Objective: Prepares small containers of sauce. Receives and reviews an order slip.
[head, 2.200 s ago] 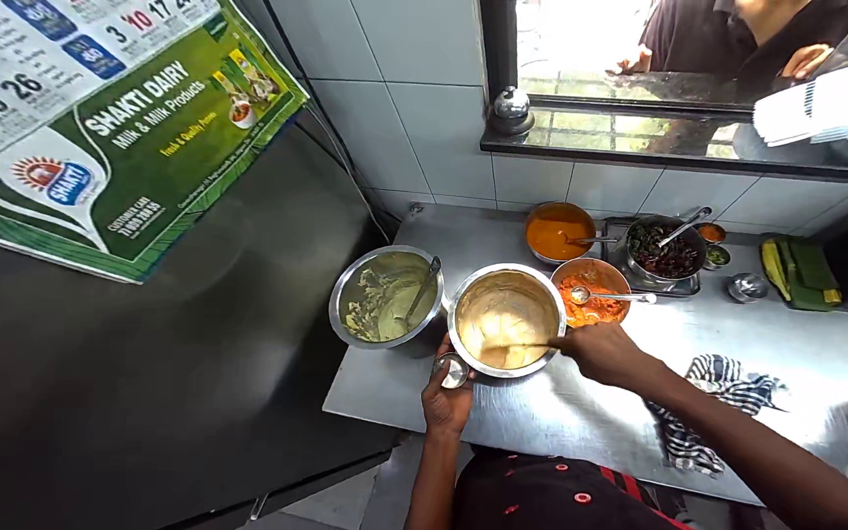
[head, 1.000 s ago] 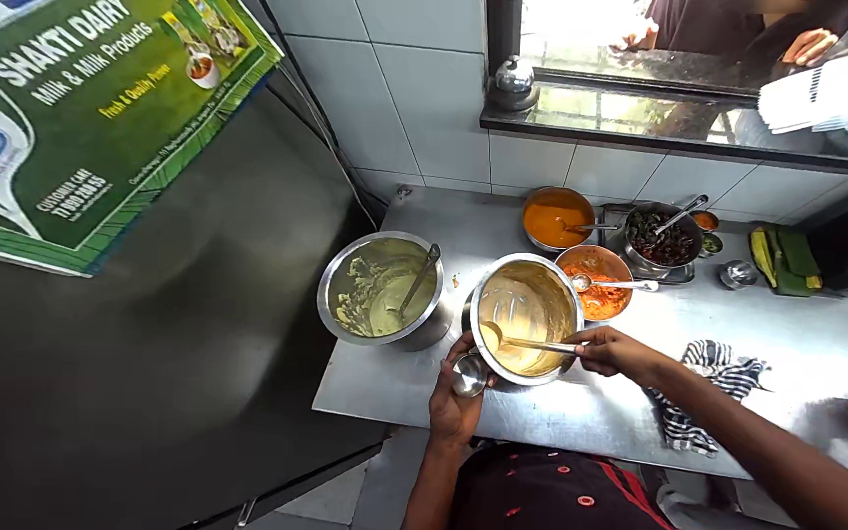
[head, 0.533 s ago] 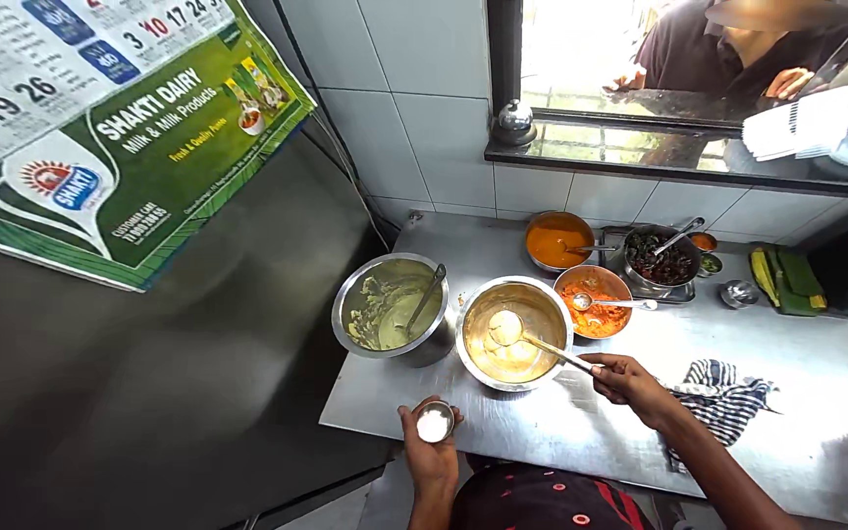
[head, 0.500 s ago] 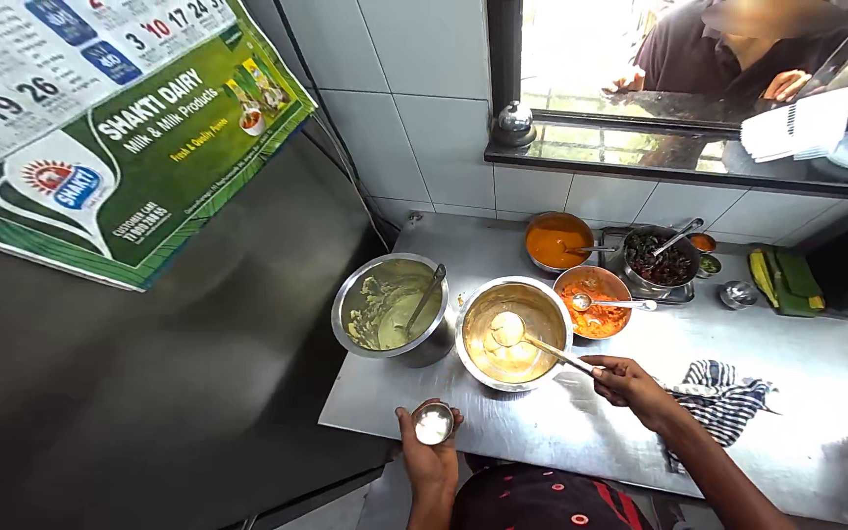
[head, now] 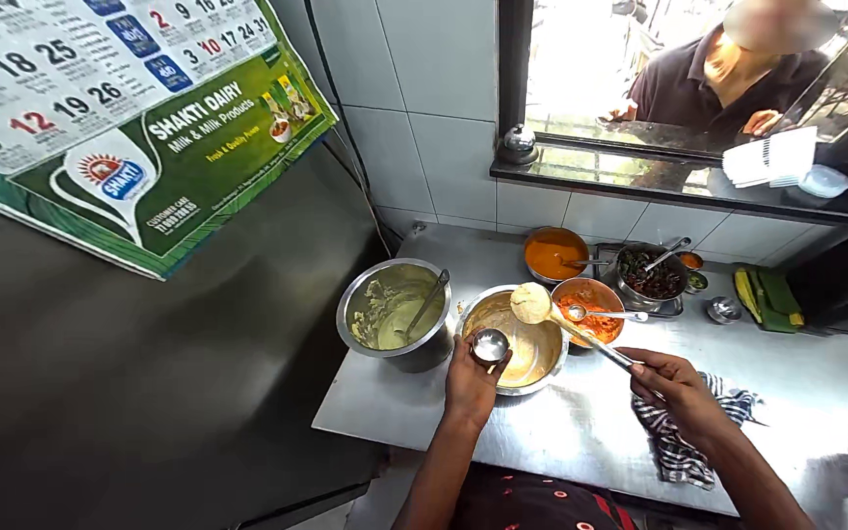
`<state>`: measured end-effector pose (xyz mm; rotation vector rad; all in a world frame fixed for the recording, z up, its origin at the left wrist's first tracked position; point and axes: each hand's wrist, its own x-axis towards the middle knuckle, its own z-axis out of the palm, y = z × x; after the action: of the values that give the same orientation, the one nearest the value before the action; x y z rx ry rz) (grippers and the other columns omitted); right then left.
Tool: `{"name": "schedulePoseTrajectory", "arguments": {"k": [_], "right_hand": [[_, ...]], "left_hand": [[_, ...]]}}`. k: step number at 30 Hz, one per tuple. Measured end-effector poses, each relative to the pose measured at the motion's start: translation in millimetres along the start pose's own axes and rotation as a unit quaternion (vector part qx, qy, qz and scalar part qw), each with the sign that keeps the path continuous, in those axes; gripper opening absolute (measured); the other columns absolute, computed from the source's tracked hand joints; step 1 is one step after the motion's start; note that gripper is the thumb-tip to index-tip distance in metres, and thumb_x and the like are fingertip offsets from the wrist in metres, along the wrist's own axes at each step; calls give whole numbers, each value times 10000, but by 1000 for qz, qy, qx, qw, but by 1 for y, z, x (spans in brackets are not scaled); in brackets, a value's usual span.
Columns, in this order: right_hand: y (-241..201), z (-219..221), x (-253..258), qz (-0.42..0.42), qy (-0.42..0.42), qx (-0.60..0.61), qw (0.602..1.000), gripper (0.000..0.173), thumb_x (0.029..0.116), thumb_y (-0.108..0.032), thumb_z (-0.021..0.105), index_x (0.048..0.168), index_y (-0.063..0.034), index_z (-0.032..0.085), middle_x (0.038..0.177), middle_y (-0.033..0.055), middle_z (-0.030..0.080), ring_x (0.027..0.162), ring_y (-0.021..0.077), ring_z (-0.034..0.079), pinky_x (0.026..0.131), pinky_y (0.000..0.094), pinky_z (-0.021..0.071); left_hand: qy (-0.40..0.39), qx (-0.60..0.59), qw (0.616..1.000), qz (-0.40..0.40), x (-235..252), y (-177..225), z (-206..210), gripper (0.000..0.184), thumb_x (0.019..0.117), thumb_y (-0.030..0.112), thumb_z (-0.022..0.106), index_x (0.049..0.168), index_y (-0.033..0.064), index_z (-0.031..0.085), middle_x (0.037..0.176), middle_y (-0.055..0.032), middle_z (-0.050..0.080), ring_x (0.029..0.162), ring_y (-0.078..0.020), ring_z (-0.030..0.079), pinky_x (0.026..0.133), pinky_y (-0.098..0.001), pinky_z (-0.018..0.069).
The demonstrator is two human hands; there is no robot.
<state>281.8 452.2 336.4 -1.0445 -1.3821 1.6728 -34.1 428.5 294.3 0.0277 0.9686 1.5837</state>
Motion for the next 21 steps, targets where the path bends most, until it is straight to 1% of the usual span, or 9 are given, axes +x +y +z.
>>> {"name": "schedulePoseTrajectory", "arguments": {"k": [2,3,4,6,9,11,13,17,21], "right_hand": [[-9,3,-3,-23,13,-8,1000,308,1008,-240,600,1260,-119,730,634,21,532,496,42,410,462,187,347],[-12,5,-4,-29,17,-6,999,304,1008,-234,600,1255,-118,732,628,20,527,494,42,410,463,187,348],[-14,6,-5,-32,21,-3,999,303,1007,-230,597,1254,-117,732,626,20,525,493,43,410,464,186,351],[-14,9,-6,-32,26,0,999,304,1012,-228,589,1258,-115,729,626,19,520,491,42,405,463,184,348],[-12,12,-8,-29,34,9,999,308,1010,-217,590,1261,-103,728,624,25,522,490,43,401,462,186,339],[-9,15,-8,-28,38,4,999,309,1015,-200,581,1269,-100,724,626,25,521,495,45,399,465,188,332],[-3,16,-8,-32,36,-3,999,309,1017,-193,580,1276,-106,723,630,21,523,503,46,403,471,191,338],[9,19,-7,-32,31,-15,999,312,1019,-184,579,1287,-105,718,643,21,533,521,57,418,495,212,367],[19,26,-6,-55,30,-41,997,323,1020,-183,580,1304,-94,708,663,21,542,539,71,422,510,231,377]], "left_hand": [[-69,-15,997,24,3,-4,3,412,1095,301,400,1460,130,489,1396,-186,558,1232,-376,601,1013,-560,512],[-111,6,993,44,5,-8,1,441,1039,128,449,1480,142,454,1419,-198,532,1237,-382,594,1018,-551,513],[-142,55,986,68,9,-11,-2,596,941,-19,536,1496,168,426,1425,-202,526,1228,-376,602,1013,-536,525],[-146,199,961,126,14,-17,-7,865,773,-102,731,1503,240,415,1370,-165,583,1157,-333,649,941,-493,575],[-73,409,882,221,22,-22,-11,822,750,112,902,1456,229,496,1327,-77,607,1034,-233,688,836,-437,622],[-41,510,816,269,26,-19,-10,783,729,264,938,1408,192,557,1343,-75,573,1034,-204,676,832,-438,624],[-22,558,777,292,26,-13,-5,792,710,305,950,1395,167,578,1297,-91,604,1007,-226,677,821,-475,613],[-33,569,760,312,27,-7,-2,810,697,325,956,1376,154,549,1157,-78,684,939,-212,693,814,-469,600],[-48,526,785,322,32,-10,-5,765,654,288,978,1304,155,596,1115,-52,701,957,-189,693,852,-459,597]]}}
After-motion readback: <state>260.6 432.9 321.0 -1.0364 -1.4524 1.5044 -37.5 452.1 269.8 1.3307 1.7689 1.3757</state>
